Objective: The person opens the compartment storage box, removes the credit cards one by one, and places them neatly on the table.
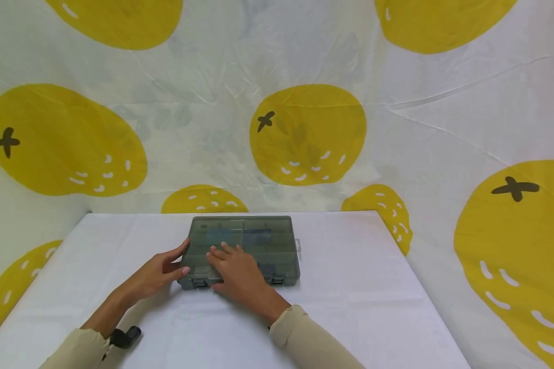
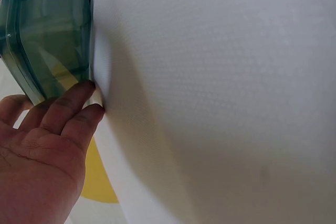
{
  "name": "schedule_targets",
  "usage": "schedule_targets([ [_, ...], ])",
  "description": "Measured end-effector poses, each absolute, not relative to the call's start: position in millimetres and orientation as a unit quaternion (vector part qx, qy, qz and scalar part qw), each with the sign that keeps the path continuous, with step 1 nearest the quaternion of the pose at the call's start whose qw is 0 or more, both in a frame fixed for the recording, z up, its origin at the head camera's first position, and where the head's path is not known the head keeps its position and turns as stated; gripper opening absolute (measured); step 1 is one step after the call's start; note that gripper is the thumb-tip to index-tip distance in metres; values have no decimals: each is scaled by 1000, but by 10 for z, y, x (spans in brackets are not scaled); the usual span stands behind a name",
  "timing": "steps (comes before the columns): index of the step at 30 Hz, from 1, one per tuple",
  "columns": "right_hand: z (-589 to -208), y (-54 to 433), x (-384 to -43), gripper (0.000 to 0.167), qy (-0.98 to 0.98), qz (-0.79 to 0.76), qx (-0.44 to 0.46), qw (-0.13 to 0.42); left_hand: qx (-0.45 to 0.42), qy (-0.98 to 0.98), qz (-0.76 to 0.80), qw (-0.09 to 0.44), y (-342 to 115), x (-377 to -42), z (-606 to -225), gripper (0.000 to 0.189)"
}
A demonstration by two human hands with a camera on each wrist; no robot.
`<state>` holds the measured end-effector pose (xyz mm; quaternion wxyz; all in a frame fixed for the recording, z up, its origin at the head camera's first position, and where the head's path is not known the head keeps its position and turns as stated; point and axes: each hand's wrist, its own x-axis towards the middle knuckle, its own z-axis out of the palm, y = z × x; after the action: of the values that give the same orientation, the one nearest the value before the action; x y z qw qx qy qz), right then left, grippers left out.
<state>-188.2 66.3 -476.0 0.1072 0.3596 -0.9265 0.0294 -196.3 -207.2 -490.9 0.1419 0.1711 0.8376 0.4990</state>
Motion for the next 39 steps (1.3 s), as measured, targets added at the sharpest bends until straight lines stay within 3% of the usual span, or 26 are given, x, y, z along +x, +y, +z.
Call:
schedule_targets([
  [7,-4674,902,-1846,71,-929,62,352,91,145,839,502,150,-2059,-1965,-4952,94],
  [16,-4684,1207,-1782,71,-941,89,311,100,151,841,497,151,-2097,-1952,-5005,95],
  [29,-4630,1337,-1803,67,-944,107,293,112,163,821,521,168,-2155,-1974,-5048,129],
  [39,-4405,1427,-1839,55,-928,127,306,169,159,815,530,170,-2154,-1966,-5047,120],
])
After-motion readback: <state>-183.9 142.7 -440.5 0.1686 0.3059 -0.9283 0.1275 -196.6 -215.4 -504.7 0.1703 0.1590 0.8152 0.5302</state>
